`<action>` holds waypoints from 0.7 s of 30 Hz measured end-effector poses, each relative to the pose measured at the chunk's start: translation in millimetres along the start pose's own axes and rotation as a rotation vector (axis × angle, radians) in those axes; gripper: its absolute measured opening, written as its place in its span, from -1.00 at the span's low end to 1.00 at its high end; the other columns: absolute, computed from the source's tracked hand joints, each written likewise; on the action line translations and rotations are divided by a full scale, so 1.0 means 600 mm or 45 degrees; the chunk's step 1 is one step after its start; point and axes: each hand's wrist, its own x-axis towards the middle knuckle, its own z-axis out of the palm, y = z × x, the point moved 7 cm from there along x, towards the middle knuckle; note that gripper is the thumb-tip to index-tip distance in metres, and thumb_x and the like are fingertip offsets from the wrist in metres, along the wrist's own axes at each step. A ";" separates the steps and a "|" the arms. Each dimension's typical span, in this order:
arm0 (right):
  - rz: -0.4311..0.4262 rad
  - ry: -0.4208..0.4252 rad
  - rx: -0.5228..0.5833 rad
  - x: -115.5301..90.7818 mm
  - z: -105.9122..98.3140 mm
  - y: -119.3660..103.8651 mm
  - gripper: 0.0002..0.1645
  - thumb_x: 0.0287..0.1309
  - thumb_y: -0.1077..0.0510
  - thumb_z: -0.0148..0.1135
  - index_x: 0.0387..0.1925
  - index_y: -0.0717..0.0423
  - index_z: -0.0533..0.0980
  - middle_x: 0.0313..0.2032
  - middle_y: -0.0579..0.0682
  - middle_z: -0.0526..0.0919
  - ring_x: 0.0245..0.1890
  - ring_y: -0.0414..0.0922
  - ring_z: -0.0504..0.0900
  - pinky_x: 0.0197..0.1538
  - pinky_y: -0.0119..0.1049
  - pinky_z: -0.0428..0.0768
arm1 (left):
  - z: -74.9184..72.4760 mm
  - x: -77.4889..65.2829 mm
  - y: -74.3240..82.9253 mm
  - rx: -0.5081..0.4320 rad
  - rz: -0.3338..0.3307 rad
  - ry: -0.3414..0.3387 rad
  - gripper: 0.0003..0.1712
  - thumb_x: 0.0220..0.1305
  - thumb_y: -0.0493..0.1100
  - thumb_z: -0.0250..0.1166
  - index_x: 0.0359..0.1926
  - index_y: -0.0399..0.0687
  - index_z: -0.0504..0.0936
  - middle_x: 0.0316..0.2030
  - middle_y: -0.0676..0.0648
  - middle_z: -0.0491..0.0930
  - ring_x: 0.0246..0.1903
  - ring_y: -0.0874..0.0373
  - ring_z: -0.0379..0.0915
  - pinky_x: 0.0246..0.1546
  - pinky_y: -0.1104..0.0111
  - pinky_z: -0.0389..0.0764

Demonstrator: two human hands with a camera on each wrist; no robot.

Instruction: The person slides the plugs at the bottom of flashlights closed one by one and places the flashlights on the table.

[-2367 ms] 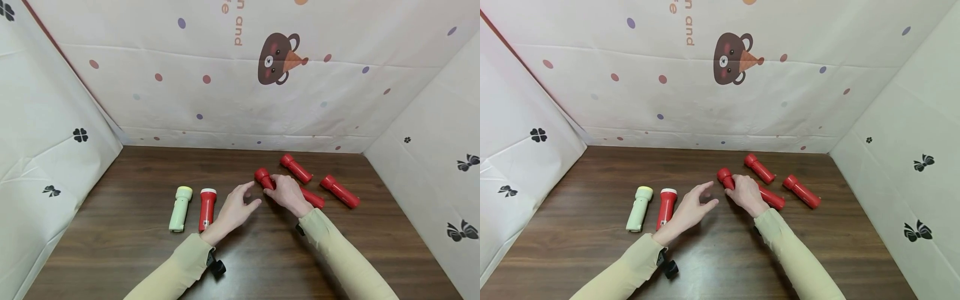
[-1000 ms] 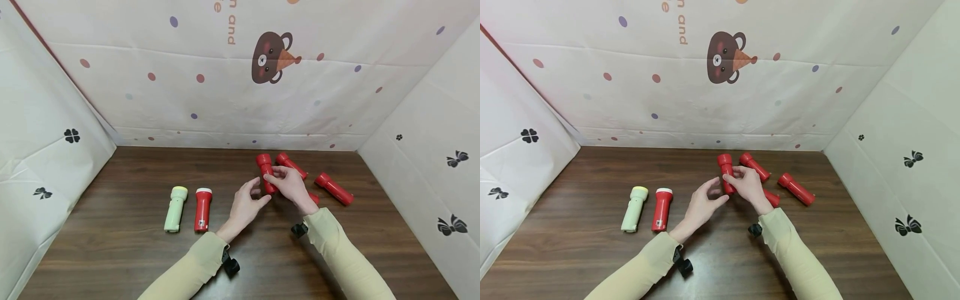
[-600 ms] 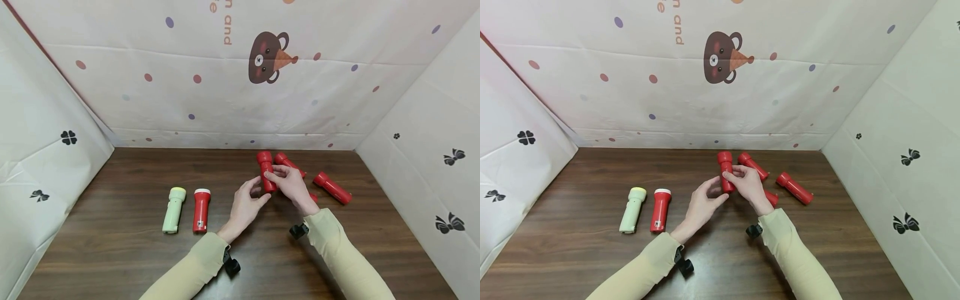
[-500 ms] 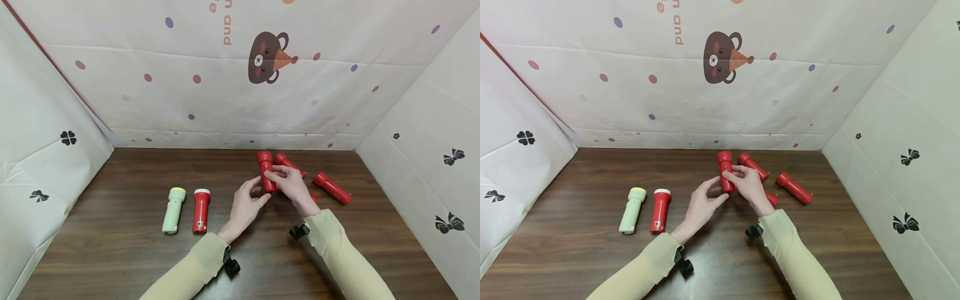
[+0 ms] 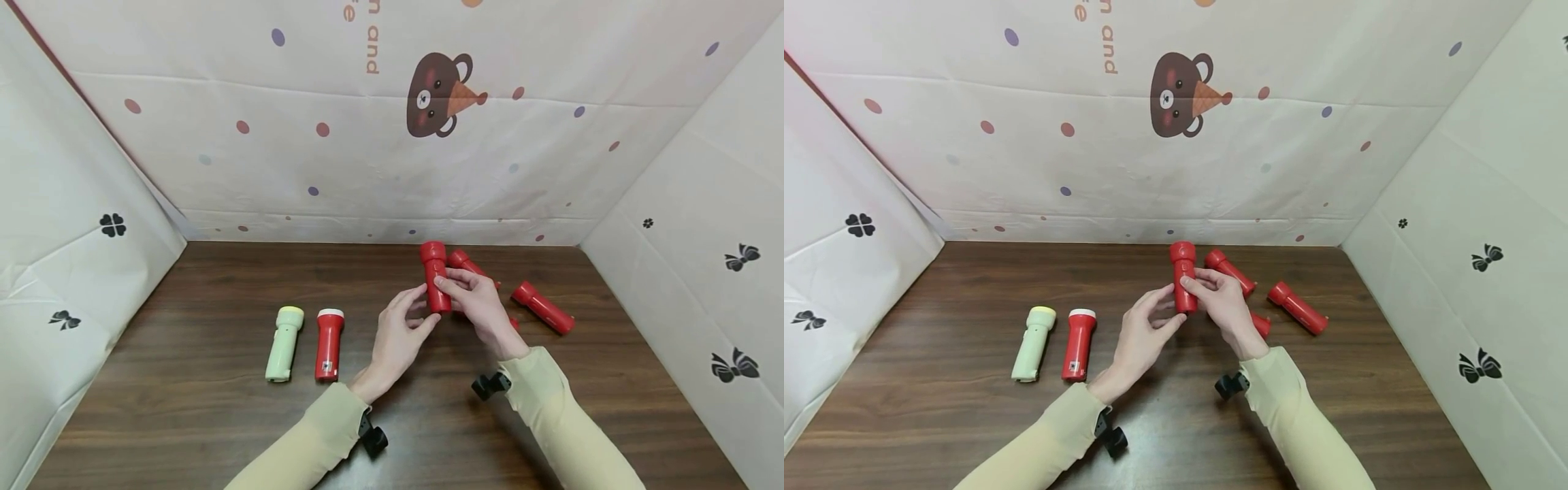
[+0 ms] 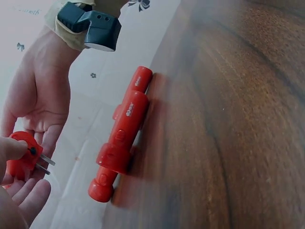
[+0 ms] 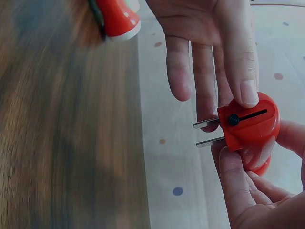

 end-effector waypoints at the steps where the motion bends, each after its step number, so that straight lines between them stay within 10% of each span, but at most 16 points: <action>1: 0.002 -0.006 0.010 -0.002 0.001 -0.001 -0.32 0.47 0.02 0.28 0.45 0.25 0.39 0.26 0.20 0.67 -0.18 -0.37 0.77 -0.01 -0.48 0.76 | -0.002 -0.002 0.003 0.000 0.015 0.000 -0.36 0.32 -0.27 0.47 0.40 -0.11 0.56 0.26 -0.18 0.63 0.12 -0.09 0.74 -0.01 0.26 0.81; 21: -0.038 -0.106 0.086 -0.047 0.042 -0.020 -0.33 0.51 0.05 0.19 0.49 0.27 0.34 0.17 0.05 0.75 -0.13 -0.32 0.78 0.04 -0.43 0.76 | -0.065 -0.032 0.051 0.271 0.252 -0.042 -0.32 0.25 -0.19 0.54 0.39 -0.02 0.58 0.26 -0.09 0.63 0.21 -0.01 0.65 0.13 0.16 0.78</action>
